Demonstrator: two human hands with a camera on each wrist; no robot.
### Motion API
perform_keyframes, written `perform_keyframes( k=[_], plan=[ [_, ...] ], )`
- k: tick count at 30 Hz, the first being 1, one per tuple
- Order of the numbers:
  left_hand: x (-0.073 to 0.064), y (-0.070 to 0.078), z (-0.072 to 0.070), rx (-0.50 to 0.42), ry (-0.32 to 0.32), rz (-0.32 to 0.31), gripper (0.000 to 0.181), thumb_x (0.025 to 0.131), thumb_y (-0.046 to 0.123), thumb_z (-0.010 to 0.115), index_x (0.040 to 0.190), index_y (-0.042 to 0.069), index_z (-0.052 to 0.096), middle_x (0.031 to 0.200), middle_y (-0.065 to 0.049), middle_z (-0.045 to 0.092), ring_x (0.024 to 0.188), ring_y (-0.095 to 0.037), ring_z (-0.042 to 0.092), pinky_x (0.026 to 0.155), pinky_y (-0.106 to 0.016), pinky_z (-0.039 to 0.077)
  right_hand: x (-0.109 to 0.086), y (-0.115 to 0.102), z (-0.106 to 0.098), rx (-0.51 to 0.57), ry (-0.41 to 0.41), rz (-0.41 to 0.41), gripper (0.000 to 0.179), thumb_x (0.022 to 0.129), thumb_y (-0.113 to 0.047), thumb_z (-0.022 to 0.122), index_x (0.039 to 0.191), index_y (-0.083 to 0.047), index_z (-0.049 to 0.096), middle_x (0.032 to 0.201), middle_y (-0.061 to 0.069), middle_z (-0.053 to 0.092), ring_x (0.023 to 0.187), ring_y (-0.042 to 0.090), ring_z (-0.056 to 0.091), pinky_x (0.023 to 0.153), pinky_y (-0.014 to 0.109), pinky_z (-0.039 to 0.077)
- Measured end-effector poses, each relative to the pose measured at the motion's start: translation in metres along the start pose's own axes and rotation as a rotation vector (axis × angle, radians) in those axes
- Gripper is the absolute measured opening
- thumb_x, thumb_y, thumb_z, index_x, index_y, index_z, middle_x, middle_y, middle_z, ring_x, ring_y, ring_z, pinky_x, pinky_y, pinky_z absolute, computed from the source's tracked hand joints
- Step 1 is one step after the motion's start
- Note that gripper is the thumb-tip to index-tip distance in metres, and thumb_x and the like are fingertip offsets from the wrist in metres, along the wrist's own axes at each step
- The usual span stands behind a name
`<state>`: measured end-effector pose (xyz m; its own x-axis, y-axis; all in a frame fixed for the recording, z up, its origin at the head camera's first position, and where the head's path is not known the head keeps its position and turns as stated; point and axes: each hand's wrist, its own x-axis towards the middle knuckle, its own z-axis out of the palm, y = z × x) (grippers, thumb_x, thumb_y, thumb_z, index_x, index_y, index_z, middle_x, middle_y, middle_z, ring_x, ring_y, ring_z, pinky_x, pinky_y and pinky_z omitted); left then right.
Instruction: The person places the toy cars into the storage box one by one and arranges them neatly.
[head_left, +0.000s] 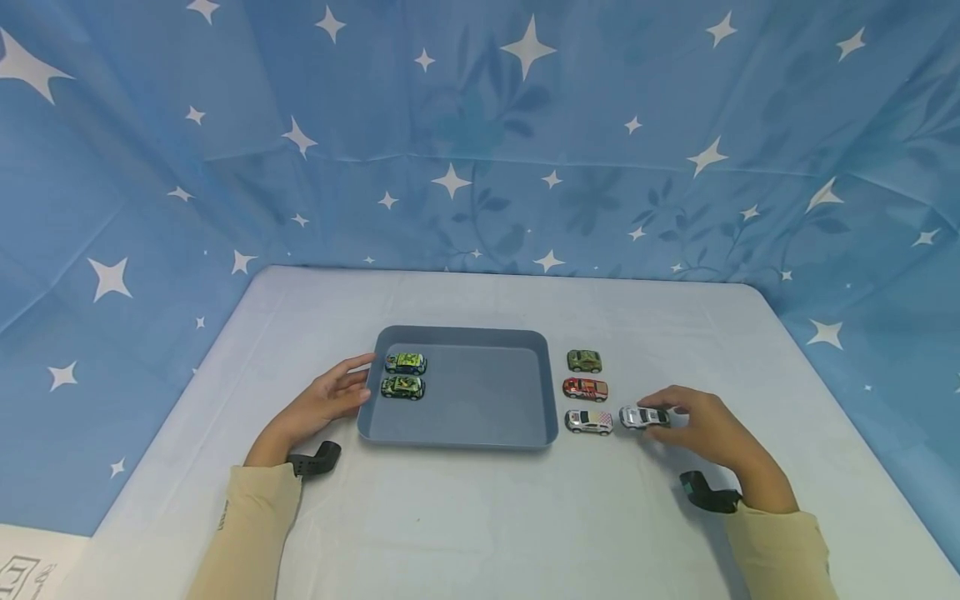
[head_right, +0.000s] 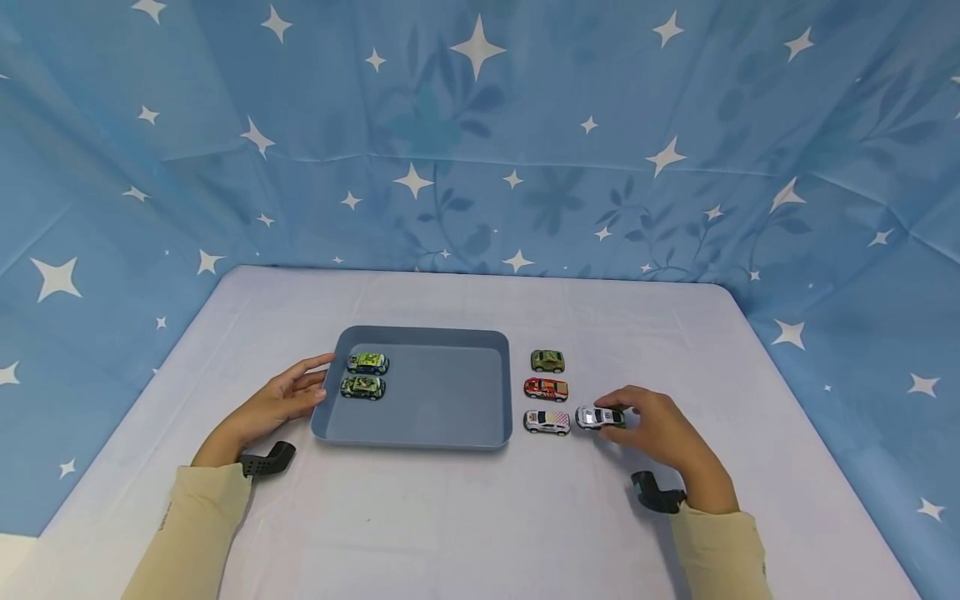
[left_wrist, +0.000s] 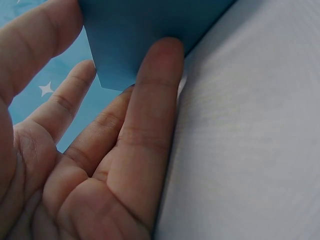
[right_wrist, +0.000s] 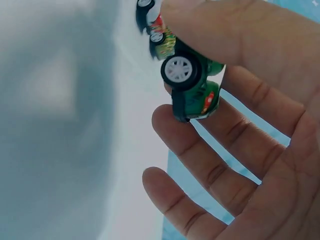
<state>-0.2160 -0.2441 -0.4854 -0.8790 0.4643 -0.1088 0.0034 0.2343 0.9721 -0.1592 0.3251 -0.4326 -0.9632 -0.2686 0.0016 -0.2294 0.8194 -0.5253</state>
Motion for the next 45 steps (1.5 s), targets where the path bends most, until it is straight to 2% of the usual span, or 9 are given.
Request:
perform_keyframes(
  k=[12, 19, 24, 35, 45],
  plan=[
    [0.0, -0.002, 0.0, 0.001, 0.007, -0.009, 0.071, 0.112, 0.017, 0.061, 0.172, 0.005, 0.024, 0.17, -0.034, 0.029, 0.155, -0.052, 0.034, 0.116, -0.047, 0.048, 0.002, -0.018, 0.0, -0.02, 0.01, -0.072, 0.039, 0.082, -0.004, 0.093, 0.118, 0.0, 0.079, 0.115, 0.014, 0.078, 0.106, 0.036, 0.072, 0.085, 0.051, 0.061],
    [0.001, -0.002, 0.0, 0.015, 0.006, -0.011, 0.071, 0.113, 0.019, 0.061, 0.172, 0.006, 0.025, 0.171, -0.033, 0.029, 0.155, -0.052, 0.034, 0.117, -0.05, 0.048, 0.003, -0.027, 0.002, -0.014, 0.006, -0.088, 0.039, 0.083, -0.006, 0.093, 0.119, 0.0, 0.079, 0.115, 0.013, 0.078, 0.106, 0.035, 0.073, 0.086, 0.052, 0.061],
    [0.001, -0.001, 0.0, 0.008, 0.005, -0.015, 0.07, 0.113, 0.018, 0.06, 0.172, 0.006, 0.025, 0.171, -0.033, 0.03, 0.156, -0.051, 0.034, 0.116, -0.045, 0.048, 0.005, -0.031, 0.003, -0.012, 0.009, -0.109, 0.039, 0.083, -0.005, 0.093, 0.119, 0.0, 0.079, 0.116, 0.014, 0.078, 0.107, 0.036, 0.073, 0.087, 0.053, 0.061],
    [0.002, 0.0, -0.001, -0.018, 0.0, -0.01, 0.07, 0.112, 0.016, 0.061, 0.172, 0.005, 0.025, 0.171, -0.033, 0.029, 0.156, -0.051, 0.035, 0.116, -0.043, 0.049, 0.009, -0.044, 0.003, -0.002, 0.008, -0.17, 0.04, 0.083, -0.008, 0.094, 0.119, -0.001, 0.079, 0.116, 0.012, 0.078, 0.107, 0.035, 0.073, 0.085, 0.051, 0.062],
    [0.002, 0.0, -0.001, -0.016, 0.004, -0.009, 0.071, 0.112, 0.016, 0.061, 0.172, 0.004, 0.025, 0.17, -0.034, 0.029, 0.155, -0.052, 0.034, 0.116, -0.05, 0.048, 0.018, -0.055, 0.008, 0.022, 0.0, -0.218, 0.042, 0.084, -0.009, 0.094, 0.122, -0.003, 0.079, 0.115, 0.005, 0.078, 0.104, 0.029, 0.073, 0.086, 0.051, 0.062]
  ],
)
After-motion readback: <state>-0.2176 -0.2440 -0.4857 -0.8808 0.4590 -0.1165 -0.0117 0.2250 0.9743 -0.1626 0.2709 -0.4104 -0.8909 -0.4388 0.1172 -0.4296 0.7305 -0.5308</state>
